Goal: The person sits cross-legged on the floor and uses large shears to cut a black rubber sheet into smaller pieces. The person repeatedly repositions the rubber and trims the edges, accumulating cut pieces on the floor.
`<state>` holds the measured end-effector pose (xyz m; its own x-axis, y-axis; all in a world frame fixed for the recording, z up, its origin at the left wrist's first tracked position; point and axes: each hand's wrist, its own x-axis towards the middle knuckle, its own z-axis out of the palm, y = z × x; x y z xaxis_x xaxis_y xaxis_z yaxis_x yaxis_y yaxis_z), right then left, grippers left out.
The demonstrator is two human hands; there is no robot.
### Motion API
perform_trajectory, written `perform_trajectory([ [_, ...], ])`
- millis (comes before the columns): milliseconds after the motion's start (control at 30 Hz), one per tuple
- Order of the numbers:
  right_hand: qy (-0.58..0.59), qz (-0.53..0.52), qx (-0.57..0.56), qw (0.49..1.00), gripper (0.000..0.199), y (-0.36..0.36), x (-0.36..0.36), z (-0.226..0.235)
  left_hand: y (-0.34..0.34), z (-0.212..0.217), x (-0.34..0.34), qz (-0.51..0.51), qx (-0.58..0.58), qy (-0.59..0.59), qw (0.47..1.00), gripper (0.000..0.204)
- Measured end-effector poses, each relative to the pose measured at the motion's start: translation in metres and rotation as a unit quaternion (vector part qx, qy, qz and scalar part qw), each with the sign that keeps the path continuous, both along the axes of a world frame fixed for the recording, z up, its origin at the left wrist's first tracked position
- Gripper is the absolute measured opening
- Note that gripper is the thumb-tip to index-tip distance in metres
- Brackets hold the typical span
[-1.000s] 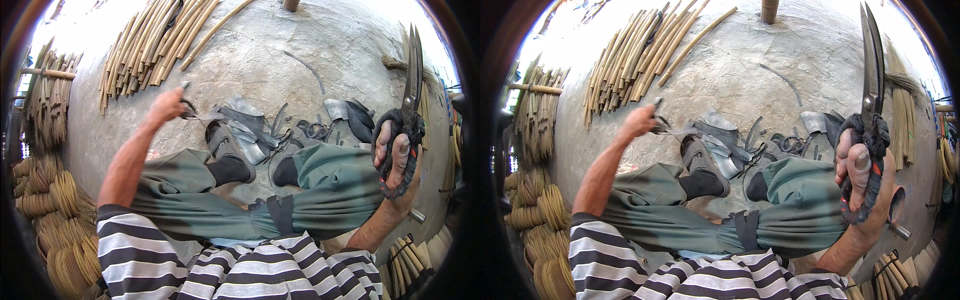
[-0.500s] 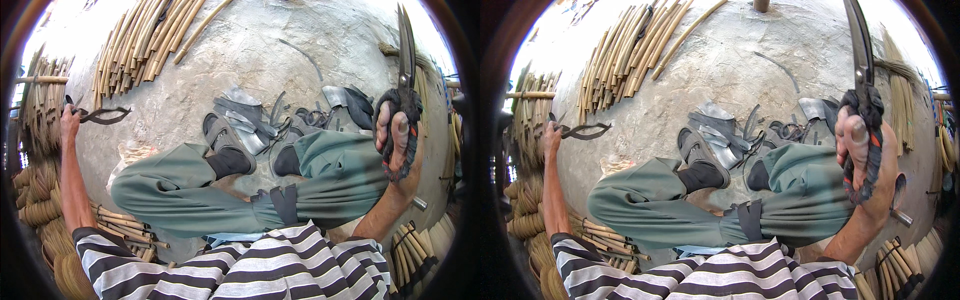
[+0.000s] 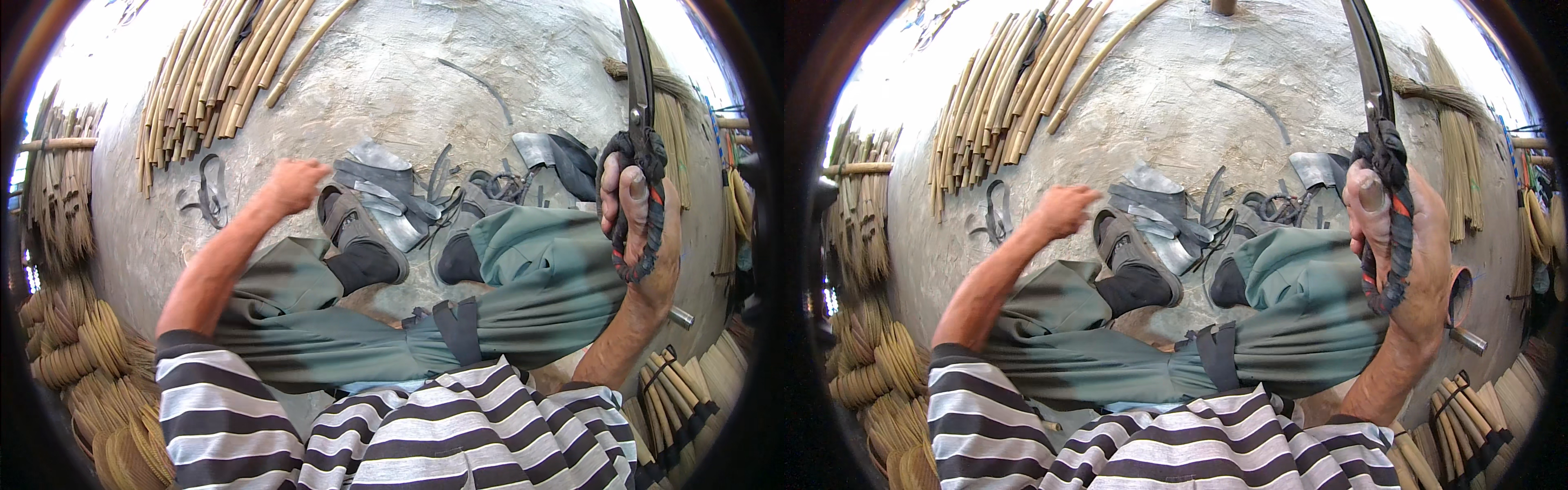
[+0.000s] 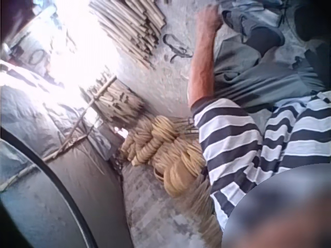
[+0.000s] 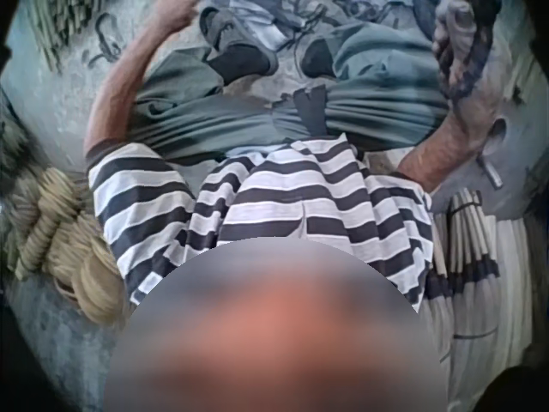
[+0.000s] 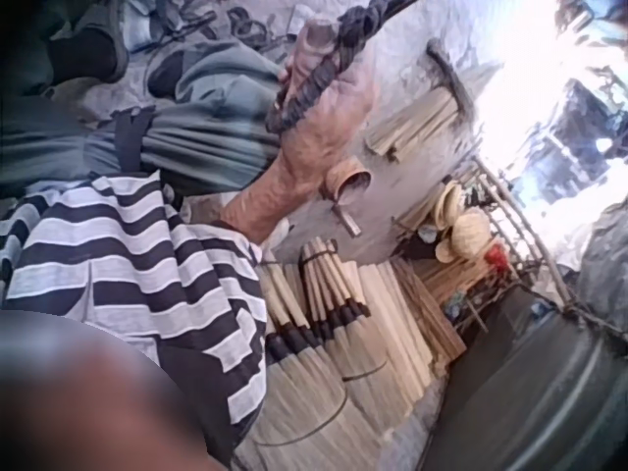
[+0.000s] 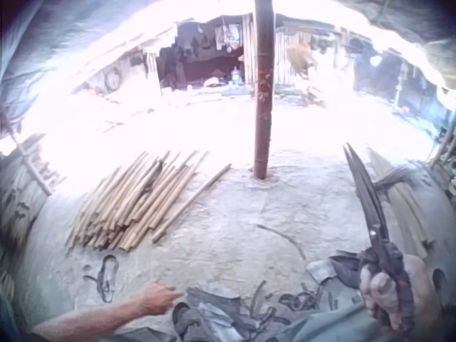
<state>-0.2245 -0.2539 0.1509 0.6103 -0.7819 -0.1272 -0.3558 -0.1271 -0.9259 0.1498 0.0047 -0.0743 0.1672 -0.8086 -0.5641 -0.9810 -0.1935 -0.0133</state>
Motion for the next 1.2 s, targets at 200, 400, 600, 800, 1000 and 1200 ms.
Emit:
perform_trajectory([
  [200,-0.013,0.011,0.000,1.000,0.039,0.001,-0.001,0.004,-0.066,-0.087,-0.127,-0.037,-0.113,0.102,0.988,0.070],
  [400,0.041,0.054,-0.036,0.997,0.062,-0.006,0.001,0.004,-0.058,-0.136,-0.156,0.052,-0.135,0.115,0.983,0.028],
  [600,0.059,0.063,-0.041,0.995,0.063,-0.002,0.000,0.005,-0.024,-0.109,-0.058,0.058,-0.128,0.124,0.982,0.024],
  [800,0.055,0.062,-0.062,0.995,0.065,0.003,0.004,0.006,0.049,0.008,0.084,0.120,0.044,-0.089,0.988,0.017],
  [1000,0.060,0.071,-0.072,0.993,0.058,0.004,0.002,0.007,0.162,0.123,0.167,0.235,-0.040,-0.173,0.956,0.016],
  [1200,0.029,0.080,-0.012,0.996,0.028,0.003,-0.003,0.007,0.242,0.158,0.185,0.390,-0.027,-0.294,0.872,0.024],
])
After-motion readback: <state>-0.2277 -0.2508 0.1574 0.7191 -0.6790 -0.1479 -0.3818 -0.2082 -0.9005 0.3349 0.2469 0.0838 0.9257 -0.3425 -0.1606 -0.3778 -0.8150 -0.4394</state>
